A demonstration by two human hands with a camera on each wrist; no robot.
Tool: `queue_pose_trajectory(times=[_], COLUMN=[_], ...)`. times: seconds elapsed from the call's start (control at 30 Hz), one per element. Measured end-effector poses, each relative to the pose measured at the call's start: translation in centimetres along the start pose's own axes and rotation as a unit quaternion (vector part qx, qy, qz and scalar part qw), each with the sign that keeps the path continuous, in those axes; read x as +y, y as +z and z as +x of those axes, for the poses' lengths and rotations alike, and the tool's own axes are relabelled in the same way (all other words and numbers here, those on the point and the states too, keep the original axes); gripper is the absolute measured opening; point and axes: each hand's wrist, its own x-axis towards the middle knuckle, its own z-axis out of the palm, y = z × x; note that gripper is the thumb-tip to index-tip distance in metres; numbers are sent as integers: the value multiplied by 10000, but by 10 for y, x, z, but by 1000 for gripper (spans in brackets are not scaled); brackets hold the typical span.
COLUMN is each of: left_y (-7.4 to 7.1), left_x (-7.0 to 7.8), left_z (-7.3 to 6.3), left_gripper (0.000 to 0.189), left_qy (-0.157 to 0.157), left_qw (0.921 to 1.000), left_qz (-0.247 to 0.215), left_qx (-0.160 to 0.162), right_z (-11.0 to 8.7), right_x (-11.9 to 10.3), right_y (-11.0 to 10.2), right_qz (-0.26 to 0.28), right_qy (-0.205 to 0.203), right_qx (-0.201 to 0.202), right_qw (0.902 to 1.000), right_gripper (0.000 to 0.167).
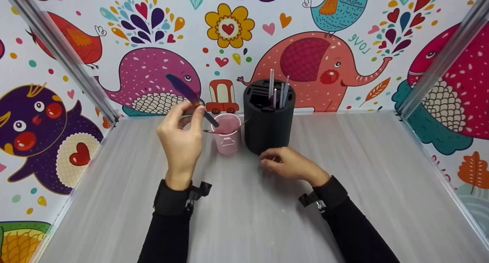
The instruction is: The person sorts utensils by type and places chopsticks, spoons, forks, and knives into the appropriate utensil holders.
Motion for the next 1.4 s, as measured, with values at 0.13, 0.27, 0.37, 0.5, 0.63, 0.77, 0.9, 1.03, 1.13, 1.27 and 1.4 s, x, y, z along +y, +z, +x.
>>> queue_pose_trajectory(times=[0.13,0.27,0.37,0.5,0.63,0.77,0.9,1.03,1.13,1.27,1.4], left_y=[14,29,38,46,48,45,42,44,46,51,57], left_x=[-3,-9,-15,-23,-27,-22,-18,-20,-25,-36,-47], left_z=[-8,-18,-24,-29,-31,-29,-27,-29,-32,-37,-44], left_gripper=[17,17,18,17,15,15,15,16,17,15,11], left_qy=[-89,45,122,-55,-139,-48,32,118,109,-30,-206], left_qw=[9989,9949,9905,9860,9827,9881,9928,9920,9900,9842,9768], left_qz=[180,674,1003,1237,1399,1157,887,959,1062,1310,1560], left_qx=[-417,-744,-931,-1117,-1209,-1010,-799,-808,-927,-1192,-1453], right_z=[-1,-1,-2,-1,0,2,3,3,3,3,1], right_x=[2,2,2,2,3,2,1,2,2,2,2], right_y=[1,2,2,3,5,5,5,6,6,7,7], right_qz=[112,224,287,241,169,190,177,109,79,66,78], right_qy=[65,99,43,-15,-55,-84,-88,-91,-88,-65,-58], right_qx=[-187,-225,-214,-203,-224,-264,-281,-360,-399,-417,-421], right_qw=[9997,9994,9994,9995,9996,9994,9994,9992,9991,9991,9991], right_gripper=[28,30,31,31,31,31,30,31,31,32,32])
